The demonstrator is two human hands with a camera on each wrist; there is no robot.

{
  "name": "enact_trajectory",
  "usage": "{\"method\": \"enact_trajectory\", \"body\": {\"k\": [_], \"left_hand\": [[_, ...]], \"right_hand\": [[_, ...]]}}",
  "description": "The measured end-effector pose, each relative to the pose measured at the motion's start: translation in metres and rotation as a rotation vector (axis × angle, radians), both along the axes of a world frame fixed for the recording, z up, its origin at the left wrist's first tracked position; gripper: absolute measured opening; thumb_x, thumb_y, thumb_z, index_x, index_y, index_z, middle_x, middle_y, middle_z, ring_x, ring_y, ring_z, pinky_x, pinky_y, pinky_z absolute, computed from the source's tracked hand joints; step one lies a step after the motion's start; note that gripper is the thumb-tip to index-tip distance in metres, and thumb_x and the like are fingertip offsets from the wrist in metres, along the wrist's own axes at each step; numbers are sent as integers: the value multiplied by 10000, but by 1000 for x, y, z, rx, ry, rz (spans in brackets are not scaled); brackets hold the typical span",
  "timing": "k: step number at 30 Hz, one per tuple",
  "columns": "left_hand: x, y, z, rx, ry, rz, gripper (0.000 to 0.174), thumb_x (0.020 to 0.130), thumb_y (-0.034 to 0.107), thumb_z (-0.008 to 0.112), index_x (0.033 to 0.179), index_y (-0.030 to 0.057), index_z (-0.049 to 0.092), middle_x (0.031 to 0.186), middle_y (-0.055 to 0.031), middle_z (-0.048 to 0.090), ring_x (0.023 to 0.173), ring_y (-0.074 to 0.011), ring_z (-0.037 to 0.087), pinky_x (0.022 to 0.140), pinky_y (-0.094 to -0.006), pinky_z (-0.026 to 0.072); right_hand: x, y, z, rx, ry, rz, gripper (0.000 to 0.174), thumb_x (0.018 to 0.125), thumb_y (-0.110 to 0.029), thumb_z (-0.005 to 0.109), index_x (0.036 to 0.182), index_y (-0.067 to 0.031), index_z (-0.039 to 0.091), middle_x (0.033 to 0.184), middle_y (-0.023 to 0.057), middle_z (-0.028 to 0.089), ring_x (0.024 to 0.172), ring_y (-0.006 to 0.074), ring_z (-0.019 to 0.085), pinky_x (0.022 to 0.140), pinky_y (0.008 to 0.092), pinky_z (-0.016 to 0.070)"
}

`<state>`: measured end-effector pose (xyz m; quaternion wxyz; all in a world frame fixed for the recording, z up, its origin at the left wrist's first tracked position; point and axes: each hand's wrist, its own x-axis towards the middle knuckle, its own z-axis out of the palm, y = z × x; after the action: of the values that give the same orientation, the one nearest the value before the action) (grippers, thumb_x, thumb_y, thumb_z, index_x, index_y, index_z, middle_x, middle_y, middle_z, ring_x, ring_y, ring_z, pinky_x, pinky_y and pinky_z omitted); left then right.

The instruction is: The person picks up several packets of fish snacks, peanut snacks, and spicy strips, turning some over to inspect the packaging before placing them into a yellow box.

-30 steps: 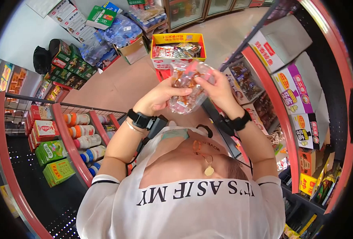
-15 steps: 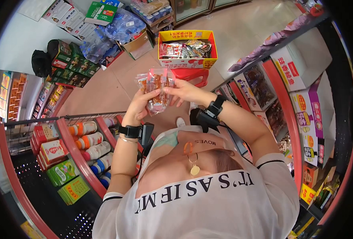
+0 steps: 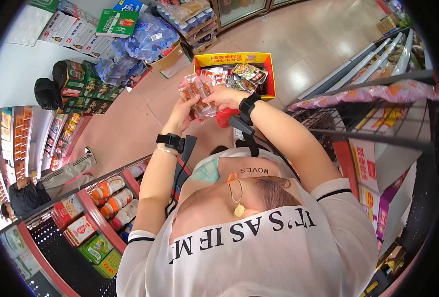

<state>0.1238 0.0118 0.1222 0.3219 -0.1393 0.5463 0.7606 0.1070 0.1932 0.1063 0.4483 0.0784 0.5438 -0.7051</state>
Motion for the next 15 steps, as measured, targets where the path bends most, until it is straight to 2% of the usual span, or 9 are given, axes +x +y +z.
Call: {"method": "enact_trajectory", "body": {"k": [3, 5, 7, 8, 11, 12, 14, 15], "left_hand": [[-24, 12, -11, 20, -60, -69, 282, 873, 216, 561, 1110, 70, 515, 993, -70, 603, 905, -187, 590, 760, -355, 492], [-42, 21, -25, 112, -228, -93, 302, 917, 227, 475, 1171, 63, 479, 1083, -92, 584, 941, -237, 587, 793, -446, 488], [-58, 30, -40, 102, -263, -121, 295, 925, 229, 454, 1168, 65, 480, 1090, -95, 583, 945, -244, 587, 807, -462, 480], [-66, 35, -48, 92, -290, -144, 289, 932, 230, 434, 1166, 68, 481, 1098, -99, 583, 950, -250, 587, 822, -477, 473], [-89, 52, -69, 89, -338, -193, 275, 932, 226, 427, 1145, 62, 488, 1091, -101, 585, 972, -253, 578, 827, -510, 466], [-95, 58, -75, 90, -381, -208, 272, 928, 223, 438, 1139, 59, 489, 1090, -101, 584, 977, -251, 576, 828, -516, 465], [-105, 69, -86, 43, -387, -226, 270, 916, 205, 463, 1145, 62, 482, 1078, -99, 586, 972, -251, 578, 835, -539, 458], [-111, 72, -100, 38, -419, -257, 268, 910, 196, 476, 1146, 69, 484, 1076, -96, 585, 963, -254, 580, 836, -547, 456]], "right_hand": [[-19, 17, -8, 59, 19, -5, 281, 822, -67, 566, 1098, -25, 527, 992, 122, 603, 881, 260, 601, 758, 458, 500], [-25, 26, -10, 83, -9, -59, 272, 822, -62, 564, 1088, -23, 526, 974, 120, 602, 876, 257, 599, 747, 462, 499], [-33, 36, -10, 153, -20, -126, 259, 817, -44, 559, 1071, -17, 514, 937, 120, 596, 870, 252, 594, 712, 465, 500], [-39, 40, -20, 260, -23, -111, 295, 814, -27, 556, 1105, -23, 503, 938, 117, 591, 867, 252, 593, 699, 463, 505], [-46, 50, -47, 194, -73, -279, 350, 799, -16, 569, 1141, -12, 491, 949, 115, 587, 863, 257, 598, 660, 459, 517], [-48, 52, -54, 256, -60, -297, 381, 781, 18, 553, 1156, -4, 484, 982, 120, 588, 876, 271, 599, 650, 462, 519], [-48, 53, -69, 251, -22, -404, 447, 761, 12, 558, 1198, -20, 469, 996, 124, 595, 898, 265, 598, 715, 427, 508], [-48, 56, -129, 452, 197, -360, 464, 750, -44, 586, 1201, -20, 479, 1011, 145, 605, 903, 261, 600, 776, 370, 484]]}}
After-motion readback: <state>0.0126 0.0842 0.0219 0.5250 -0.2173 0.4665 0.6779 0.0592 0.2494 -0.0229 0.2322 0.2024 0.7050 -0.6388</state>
